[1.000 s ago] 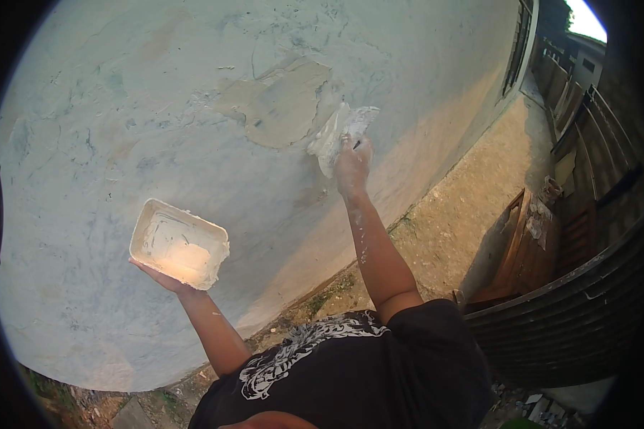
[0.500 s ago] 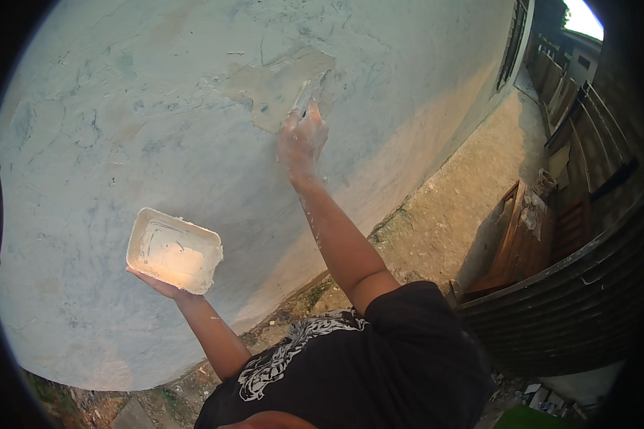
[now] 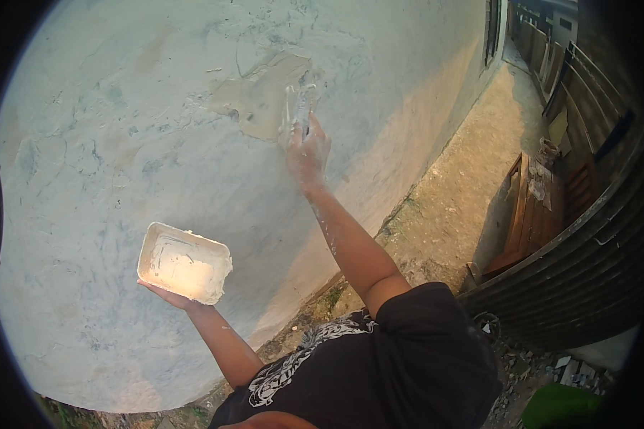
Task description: Applying white putty or plaster to an exterior wall using a trowel and a small container.
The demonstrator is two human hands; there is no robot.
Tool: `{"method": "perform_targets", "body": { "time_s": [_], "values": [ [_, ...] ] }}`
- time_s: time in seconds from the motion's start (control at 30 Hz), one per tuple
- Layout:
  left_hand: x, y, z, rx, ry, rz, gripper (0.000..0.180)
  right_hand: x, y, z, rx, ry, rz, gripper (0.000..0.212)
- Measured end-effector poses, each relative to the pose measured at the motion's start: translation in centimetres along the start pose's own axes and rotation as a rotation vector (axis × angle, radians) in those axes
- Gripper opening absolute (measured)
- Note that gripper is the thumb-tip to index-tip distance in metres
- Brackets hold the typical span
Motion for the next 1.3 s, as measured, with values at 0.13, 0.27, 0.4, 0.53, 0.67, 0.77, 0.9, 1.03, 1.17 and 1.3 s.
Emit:
{"method": "perform_targets", "body": {
  "time_s": [0.13, 0.27, 0.4, 0.53, 0.67, 0.77, 0.9, 1.03, 1.17, 1.3],
  "values": [
    [1.1, 0.1, -0.8, 0.0, 0.049, -0.018, 0.084, 4.1, 6.0, 4.9, 0.191, 0.227, -0.288, 0.033],
    [3.0, 0.9, -1.9, -0.033, 0.121, -0.006, 0.082, 2.3, 1.4, 7.8, 0.254, 0.115, -0.146, 0.031],
    [3.5, 1.4, -3.0, -0.093, 0.186, 0.018, 0.081, -0.6, -2.4, 7.1, 0.428, 0.039, -0.182, 0.029],
    [2.5, 0.6, -3.1, -0.064, 0.166, 0.005, 0.081, -4.2, -3.6, -0.4, 0.707, -0.059, -0.212, 0.04],
    [1.8, -0.5, -2.5, -0.05, 0.159, 0.014, 0.08, -5.5, -6.3, -6.3, 0.787, -0.345, -0.107, 0.041],
    [0.9, -1.4, -2.2, -0.048, 0.145, 0.04, 0.08, -4.8, -5.7, -5.4, 0.761, -0.411, -0.016, 0.037],
    [-1.2, -2.5, -2.0, -0.04, 0.079, 0.033, 0.08, 0.2, -2.2, 2.9, 0.595, -0.093, -0.018, 0.027],
    [-0.9, -2.4, -1.9, -0.084, 0.131, 0.063, 0.08, 1.7, 1.7, 7.5, 0.534, 0.017, -0.232, 0.024],
    [-0.1, -3.1, -0.9, -0.115, 0.187, 0.076, 0.082, -1.2, 0.4, 1.1, 0.708, -0.068, -0.199, 0.031],
    [-1.5, -3.2, 0.7, -0.088, 0.136, 0.092, 0.086, -2.9, -1.5, -5.9, 0.793, -0.298, -0.111, 0.041]
  ]
}}
Point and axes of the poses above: each hand's wrist, its own z-axis towards the middle knuckle, its own x-axis out of the back of the hand, y = z × x, the point moved 10 cm from there along z, towards the middle knuckle, and after that the axes turned 6 degrees about x, right-handed, at the moved point
